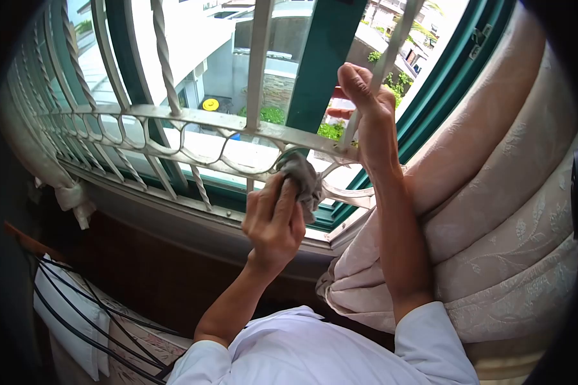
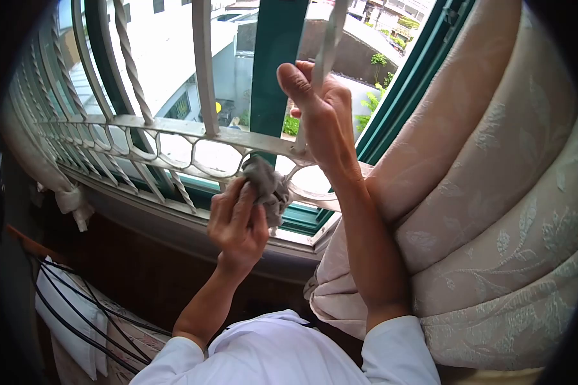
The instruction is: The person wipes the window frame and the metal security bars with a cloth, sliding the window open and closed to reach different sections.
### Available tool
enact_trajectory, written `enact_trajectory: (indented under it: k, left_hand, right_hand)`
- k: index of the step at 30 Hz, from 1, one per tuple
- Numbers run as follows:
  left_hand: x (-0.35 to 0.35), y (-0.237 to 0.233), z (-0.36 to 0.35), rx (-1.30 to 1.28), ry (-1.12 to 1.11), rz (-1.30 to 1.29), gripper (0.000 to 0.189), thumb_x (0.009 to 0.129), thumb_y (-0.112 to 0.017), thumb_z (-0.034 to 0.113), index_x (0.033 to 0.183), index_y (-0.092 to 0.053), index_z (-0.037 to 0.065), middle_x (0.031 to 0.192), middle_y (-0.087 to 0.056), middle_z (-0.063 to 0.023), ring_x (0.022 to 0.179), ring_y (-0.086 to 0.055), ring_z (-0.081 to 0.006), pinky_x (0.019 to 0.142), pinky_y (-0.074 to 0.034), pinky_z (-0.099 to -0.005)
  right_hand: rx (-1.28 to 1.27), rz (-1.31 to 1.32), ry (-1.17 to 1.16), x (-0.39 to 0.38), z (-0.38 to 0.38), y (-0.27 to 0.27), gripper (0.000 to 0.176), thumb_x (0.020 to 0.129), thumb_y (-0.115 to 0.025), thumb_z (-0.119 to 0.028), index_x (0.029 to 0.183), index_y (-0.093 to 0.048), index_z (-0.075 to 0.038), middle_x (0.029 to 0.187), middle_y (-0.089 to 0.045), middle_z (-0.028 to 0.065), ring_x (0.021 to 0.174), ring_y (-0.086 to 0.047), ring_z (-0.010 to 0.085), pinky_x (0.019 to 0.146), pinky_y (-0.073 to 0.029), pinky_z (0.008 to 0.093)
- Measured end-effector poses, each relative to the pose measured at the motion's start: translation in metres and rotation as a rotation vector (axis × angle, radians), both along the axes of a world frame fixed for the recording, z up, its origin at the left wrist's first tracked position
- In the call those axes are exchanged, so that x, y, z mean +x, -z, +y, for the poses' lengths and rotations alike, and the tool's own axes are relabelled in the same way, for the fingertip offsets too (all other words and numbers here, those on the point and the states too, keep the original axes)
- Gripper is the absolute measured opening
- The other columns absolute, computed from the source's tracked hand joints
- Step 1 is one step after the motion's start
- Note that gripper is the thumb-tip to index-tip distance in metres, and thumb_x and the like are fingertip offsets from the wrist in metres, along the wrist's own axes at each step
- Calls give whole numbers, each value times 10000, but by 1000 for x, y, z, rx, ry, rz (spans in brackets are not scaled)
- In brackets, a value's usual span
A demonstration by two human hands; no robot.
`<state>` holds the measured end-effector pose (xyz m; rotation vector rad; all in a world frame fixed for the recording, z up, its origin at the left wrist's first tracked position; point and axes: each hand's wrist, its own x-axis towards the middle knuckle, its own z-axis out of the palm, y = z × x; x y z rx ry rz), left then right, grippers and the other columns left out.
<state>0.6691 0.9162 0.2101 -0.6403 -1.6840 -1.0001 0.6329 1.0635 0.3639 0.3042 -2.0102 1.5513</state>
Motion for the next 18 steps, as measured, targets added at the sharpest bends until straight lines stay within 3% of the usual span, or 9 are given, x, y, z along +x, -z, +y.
enact_trajectory:
  k: [3,8,12,16,18]
  left_hand:
    - [-9,-4,21,-13,-77,-12,337,770,-711,38,1100,-703,-30,1075,-690,-214,794,-636,-359,692,-538,-417]
    - [-25,-24,51,43,-226,-92,299,771,-694,51,1061,-719,-18,1011,-713,-201,720,-615,-331,657,-528,-401]
    - [-26,-22,48,-5,-284,-131,293,770,-679,72,1054,-724,10,965,-721,-182,706,-630,-330,636,-531,-404]
    - [-22,-31,52,-82,-300,-236,280,765,-691,85,1040,-695,27,953,-706,-149,698,-636,-333,612,-526,-417]
    - [-22,-34,55,-96,-375,-246,216,757,-700,82,967,-687,34,952,-705,-130,740,-653,-331,623,-531,-421]
  right_hand:
    - [28,6,33,1,0,1,598,924,-655,-486,1195,-620,46,994,-608,75,941,-611,168,723,-565,343]
    - [56,26,15,9,-7,3,785,908,-687,-460,1350,-480,155,1070,-615,131,1016,-613,186,748,-578,347]
    - [45,-18,-39,7,-1,4,860,891,-699,-482,1380,-435,173,1110,-619,154,1033,-615,188,767,-571,339]
    - [142,-1,-81,10,0,1,769,883,-689,-448,1385,-492,100,1282,-602,209,1133,-605,243,815,-558,368]
    - [140,-9,-104,11,0,-1,758,886,-682,-447,1381,-499,96,1278,-606,206,1135,-606,246,817,-557,369]
